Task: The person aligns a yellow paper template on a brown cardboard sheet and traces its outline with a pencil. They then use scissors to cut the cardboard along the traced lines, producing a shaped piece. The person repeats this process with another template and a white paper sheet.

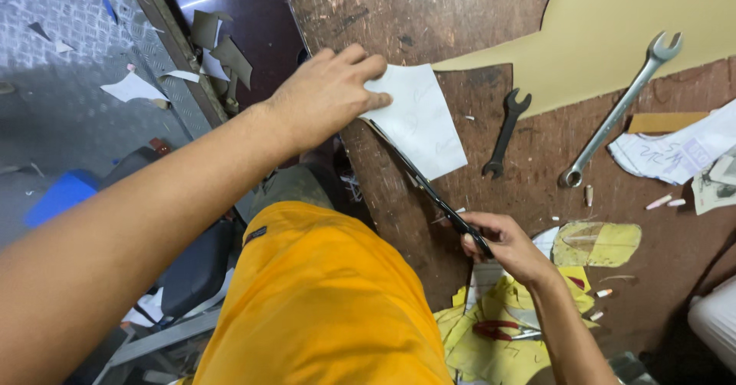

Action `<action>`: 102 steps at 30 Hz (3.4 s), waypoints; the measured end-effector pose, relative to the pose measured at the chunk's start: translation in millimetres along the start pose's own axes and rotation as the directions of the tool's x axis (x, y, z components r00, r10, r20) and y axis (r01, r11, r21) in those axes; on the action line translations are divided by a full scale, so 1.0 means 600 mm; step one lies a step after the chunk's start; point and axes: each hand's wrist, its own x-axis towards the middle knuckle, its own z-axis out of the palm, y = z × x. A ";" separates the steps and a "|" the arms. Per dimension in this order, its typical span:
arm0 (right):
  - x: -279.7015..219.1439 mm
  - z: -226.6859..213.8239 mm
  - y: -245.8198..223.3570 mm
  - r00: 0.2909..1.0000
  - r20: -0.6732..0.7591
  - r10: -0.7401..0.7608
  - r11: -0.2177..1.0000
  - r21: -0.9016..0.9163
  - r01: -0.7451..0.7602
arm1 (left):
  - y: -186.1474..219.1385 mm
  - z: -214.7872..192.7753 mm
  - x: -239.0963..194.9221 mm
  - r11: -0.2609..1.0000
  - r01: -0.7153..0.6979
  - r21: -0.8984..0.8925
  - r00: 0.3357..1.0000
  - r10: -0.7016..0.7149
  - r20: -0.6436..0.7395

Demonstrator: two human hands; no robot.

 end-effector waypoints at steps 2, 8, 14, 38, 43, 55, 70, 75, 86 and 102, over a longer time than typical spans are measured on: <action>0.007 -0.007 -0.006 0.998 -0.022 0.055 0.994 -0.094 -0.057 | -0.004 -0.002 0.002 1.000 0.016 -0.005 1.000 -0.016 0.003; 0.007 -0.031 -0.023 0.998 0.051 0.043 0.998 -0.056 -0.040 | -0.001 -0.003 0.000 1.000 0.014 0.005 1.000 -0.014 -0.022; 0.020 -0.064 -0.054 0.993 0.090 0.076 0.991 -0.117 -0.065 | -0.001 -0.004 -0.001 1.000 0.017 -0.010 1.000 -0.017 -0.013; 0.111 -0.204 -0.251 0.962 0.271 0.028 0.676 -0.714 0.182 | -0.002 -0.016 0.004 0.998 0.041 -0.050 0.998 -0.039 0.050; 0.130 -0.220 -0.280 0.957 0.177 0.229 0.528 -0.849 0.031 | -0.002 -0.016 0.008 0.999 0.037 -0.035 0.998 -0.035 0.048; 0.168 -0.244 -0.317 0.931 0.283 0.230 0.460 -0.875 0.153 | -0.001 -0.021 0.009 0.998 0.042 -0.043 0.998 -0.040 0.058; 0.199 -0.277 -0.328 0.867 0.416 0.276 0.526 -0.820 0.226 | -0.006 -0.019 0.010 1.000 0.016 -0.007 0.998 -0.016 0.054; 0.157 -0.284 -0.303 0.800 0.330 0.501 0.475 -0.877 0.065 | -0.008 -0.017 0.004 0.999 0.014 -0.044 1.000 -0.012 0.028; -0.076 -0.267 -0.028 0.992 0.024 -0.121 0.982 -0.142 0.123 | -0.008 -0.026 0.003 0.995 -0.002 -0.095 0.999 0.006 0.048; -0.014 0.027 0.009 0.327 -0.826 -0.459 0.754 -0.557 -0.349 | 0.113 0.003 0.004 0.945 0.174 -0.276 0.920 -0.256 -0.297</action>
